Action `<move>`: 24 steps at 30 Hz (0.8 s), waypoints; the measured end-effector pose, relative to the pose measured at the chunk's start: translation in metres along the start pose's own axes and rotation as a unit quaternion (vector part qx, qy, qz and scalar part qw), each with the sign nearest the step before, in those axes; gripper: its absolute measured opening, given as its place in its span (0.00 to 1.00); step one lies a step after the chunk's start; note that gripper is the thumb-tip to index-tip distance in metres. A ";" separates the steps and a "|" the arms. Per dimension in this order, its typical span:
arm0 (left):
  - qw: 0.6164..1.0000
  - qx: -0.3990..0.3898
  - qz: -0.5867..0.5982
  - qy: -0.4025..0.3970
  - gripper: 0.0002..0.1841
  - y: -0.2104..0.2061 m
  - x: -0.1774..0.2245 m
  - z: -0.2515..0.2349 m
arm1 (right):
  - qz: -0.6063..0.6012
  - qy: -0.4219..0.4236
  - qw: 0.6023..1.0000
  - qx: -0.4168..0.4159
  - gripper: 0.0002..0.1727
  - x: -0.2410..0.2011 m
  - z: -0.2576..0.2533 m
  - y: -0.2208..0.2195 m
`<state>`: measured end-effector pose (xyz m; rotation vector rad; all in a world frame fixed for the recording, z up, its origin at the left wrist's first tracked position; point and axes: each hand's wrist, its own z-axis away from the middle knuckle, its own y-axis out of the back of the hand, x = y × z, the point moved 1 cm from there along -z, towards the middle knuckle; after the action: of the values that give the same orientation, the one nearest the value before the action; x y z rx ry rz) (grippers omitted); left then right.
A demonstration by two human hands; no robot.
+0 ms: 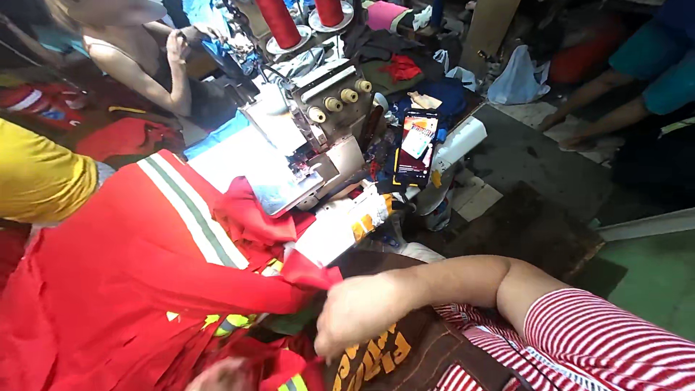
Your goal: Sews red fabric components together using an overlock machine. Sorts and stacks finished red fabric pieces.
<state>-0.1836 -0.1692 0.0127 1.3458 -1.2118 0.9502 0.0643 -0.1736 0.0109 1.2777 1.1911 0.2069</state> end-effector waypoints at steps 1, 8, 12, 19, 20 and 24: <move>0.981 -0.076 -0.178 -0.010 0.13 -0.006 -0.003 -0.004 | -0.024 -0.006 0.999 -0.043 0.08 -0.010 0.001 0.000; 0.773 -0.360 -0.498 0.159 0.19 -0.053 -0.023 -0.010 | -0.019 -0.038 0.994 -0.100 0.09 0.010 0.011 0.007; 0.849 -0.190 -0.476 0.129 0.22 -0.031 -0.030 -0.003 | -0.032 -0.025 0.996 -0.083 0.10 0.021 0.020 0.000; 0.997 -0.058 -0.010 0.043 0.38 -0.065 -0.019 0.001 | -0.031 0.014 0.997 -0.070 0.08 0.005 0.005 -0.001; 0.993 -0.068 0.051 0.081 0.35 -0.073 -0.017 0.002 | -0.021 0.017 0.998 -0.053 0.07 0.004 0.003 0.003; 0.933 -0.119 0.277 0.198 0.21 -0.088 -0.023 0.011 | 0.008 0.034 0.998 0.059 0.05 0.011 -0.002 0.011</move>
<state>-0.1023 -0.1808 -0.0276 0.5771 -1.3558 1.3413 0.0722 -0.1607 0.0137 1.3926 1.2661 0.1957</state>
